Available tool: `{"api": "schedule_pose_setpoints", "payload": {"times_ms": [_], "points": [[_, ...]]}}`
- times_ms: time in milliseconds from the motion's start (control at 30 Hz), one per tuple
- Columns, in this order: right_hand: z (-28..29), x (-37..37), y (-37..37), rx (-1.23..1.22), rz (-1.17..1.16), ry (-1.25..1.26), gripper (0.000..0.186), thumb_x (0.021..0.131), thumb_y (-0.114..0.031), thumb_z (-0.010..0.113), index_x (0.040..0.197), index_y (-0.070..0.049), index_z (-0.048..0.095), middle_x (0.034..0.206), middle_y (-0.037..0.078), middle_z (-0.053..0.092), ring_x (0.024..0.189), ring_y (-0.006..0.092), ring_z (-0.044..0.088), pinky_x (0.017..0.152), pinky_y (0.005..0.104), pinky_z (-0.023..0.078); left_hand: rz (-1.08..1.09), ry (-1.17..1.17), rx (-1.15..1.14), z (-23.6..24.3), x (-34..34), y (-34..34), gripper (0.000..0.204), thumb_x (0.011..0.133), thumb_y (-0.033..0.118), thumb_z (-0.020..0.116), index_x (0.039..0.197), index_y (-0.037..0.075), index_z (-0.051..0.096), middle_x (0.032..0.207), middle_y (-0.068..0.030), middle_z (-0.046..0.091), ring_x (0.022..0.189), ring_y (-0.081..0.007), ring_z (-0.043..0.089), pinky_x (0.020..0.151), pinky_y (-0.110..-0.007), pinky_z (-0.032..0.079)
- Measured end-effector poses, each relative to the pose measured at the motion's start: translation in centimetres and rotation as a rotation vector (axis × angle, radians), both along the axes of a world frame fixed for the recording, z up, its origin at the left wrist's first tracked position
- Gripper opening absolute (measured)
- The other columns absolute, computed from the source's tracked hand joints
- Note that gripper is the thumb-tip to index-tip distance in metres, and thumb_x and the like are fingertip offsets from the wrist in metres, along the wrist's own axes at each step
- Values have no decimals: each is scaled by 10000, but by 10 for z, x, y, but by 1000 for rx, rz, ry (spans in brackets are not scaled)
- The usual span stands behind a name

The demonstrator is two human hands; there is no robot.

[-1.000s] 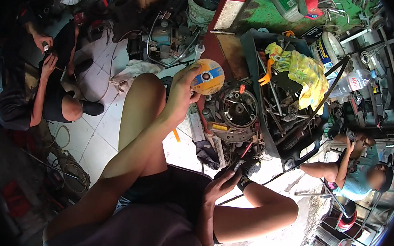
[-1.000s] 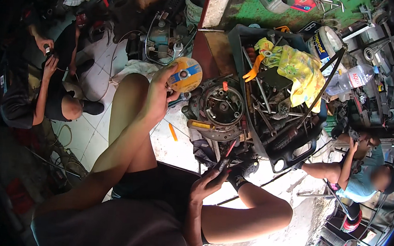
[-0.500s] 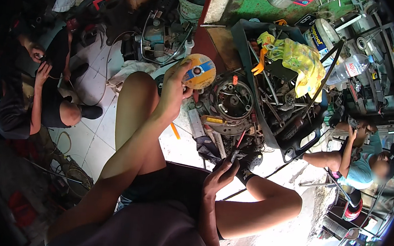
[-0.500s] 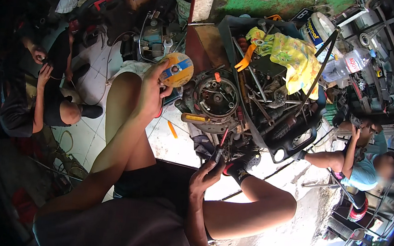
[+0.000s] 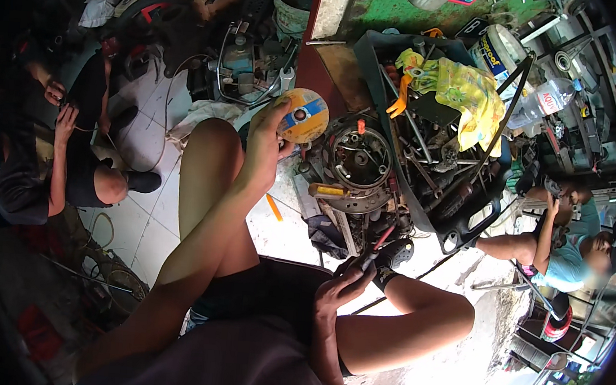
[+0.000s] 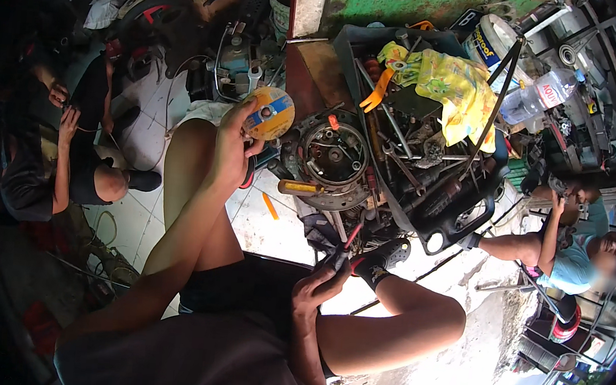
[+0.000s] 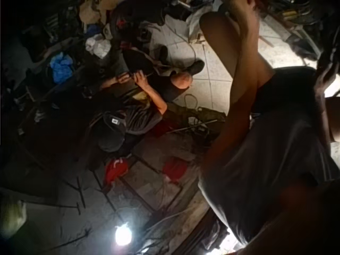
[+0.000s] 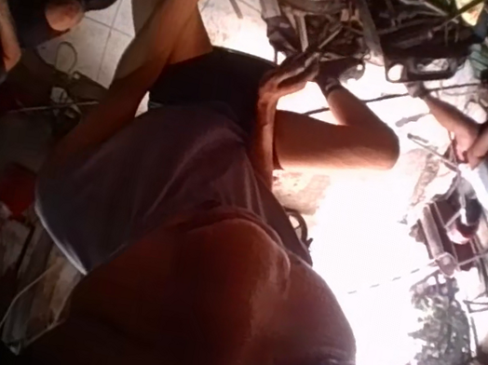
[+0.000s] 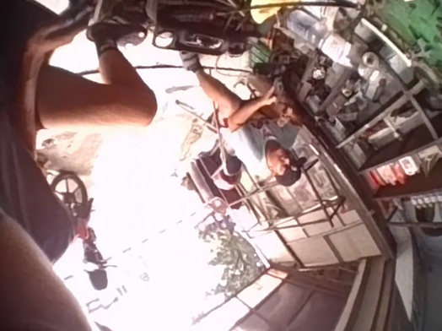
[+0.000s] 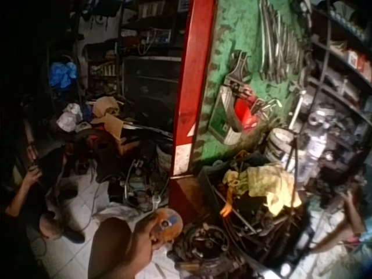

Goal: Inspecting and repairing engine parts using a wrench and a grinding disc.

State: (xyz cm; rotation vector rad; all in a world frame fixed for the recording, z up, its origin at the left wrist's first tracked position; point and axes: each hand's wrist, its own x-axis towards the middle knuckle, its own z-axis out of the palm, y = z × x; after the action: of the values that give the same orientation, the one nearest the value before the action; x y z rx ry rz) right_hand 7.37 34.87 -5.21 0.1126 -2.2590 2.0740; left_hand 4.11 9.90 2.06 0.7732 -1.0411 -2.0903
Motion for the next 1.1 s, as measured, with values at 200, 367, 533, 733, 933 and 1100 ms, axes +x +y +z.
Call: {"api": "schedule_pose_setpoints", "payload": {"times_ms": [200, 367, 533, 733, 933, 1100], "points": [[-9, -15, -1, 92, 48, -23, 391, 989, -253, 380, 1189, 78, 438, 903, 131, 561, 765, 159, 496, 701, 263, 432, 27, -28, 16, 0, -10, 0, 249, 938, 307, 500, 1005, 77, 569, 793, 27, 553, 512, -41, 394, 396, -197, 215], [16, -52, 1, -96, -55, -294, 349, 1008, -262, 392, 1129, 64, 425, 773, 28, 464, 651, 67, 377, 535, 194, 297, -6, -16, -5, -2, -1, -1, 247, 934, 310, 502, 1004, 84, 571, 787, 27, 547, 523, -43, 399, 400, -200, 214], [17, -26, -4, -14, -166, 53, 370, 1006, -269, 358, 1157, 58, 445, 763, 19, 470, 657, 73, 385, 545, 204, 299, 41, -46, 38, -4, -6, 0, 243, 928, 308, 517, 1038, 99, 575, 824, 21, 556, 557, -41, 416, 406, -197, 231], [27, -37, -5, -47, -109, 46, 307, 1004, -272, 383, 1042, 19, 470, 712, -5, 420, 584, 66, 331, 496, 213, 256, 18, -49, 21, 2, -4, 4, 203, 884, 342, 569, 949, 151, 586, 764, 54, 516, 622, -29, 420, 502, -196, 286], [-1, -45, 2, -175, -177, -172, 389, 999, -320, 416, 1123, 47, 455, 761, -4, 479, 612, 68, 344, 523, 218, 280, 17, -40, 21, -3, -2, 2, 258, 921, 321, 528, 1033, 93, 571, 820, 21, 554, 571, -41, 435, 396, -194, 225], [4, -16, 0, -87, -132, -29, 340, 996, -239, 379, 1134, 59, 466, 798, 29, 484, 664, 80, 397, 537, 227, 324, 41, -128, 41, -4, -3, 3, 216, 880, 355, 571, 967, 158, 586, 791, 52, 528, 675, -34, 449, 532, -200, 322]]}}
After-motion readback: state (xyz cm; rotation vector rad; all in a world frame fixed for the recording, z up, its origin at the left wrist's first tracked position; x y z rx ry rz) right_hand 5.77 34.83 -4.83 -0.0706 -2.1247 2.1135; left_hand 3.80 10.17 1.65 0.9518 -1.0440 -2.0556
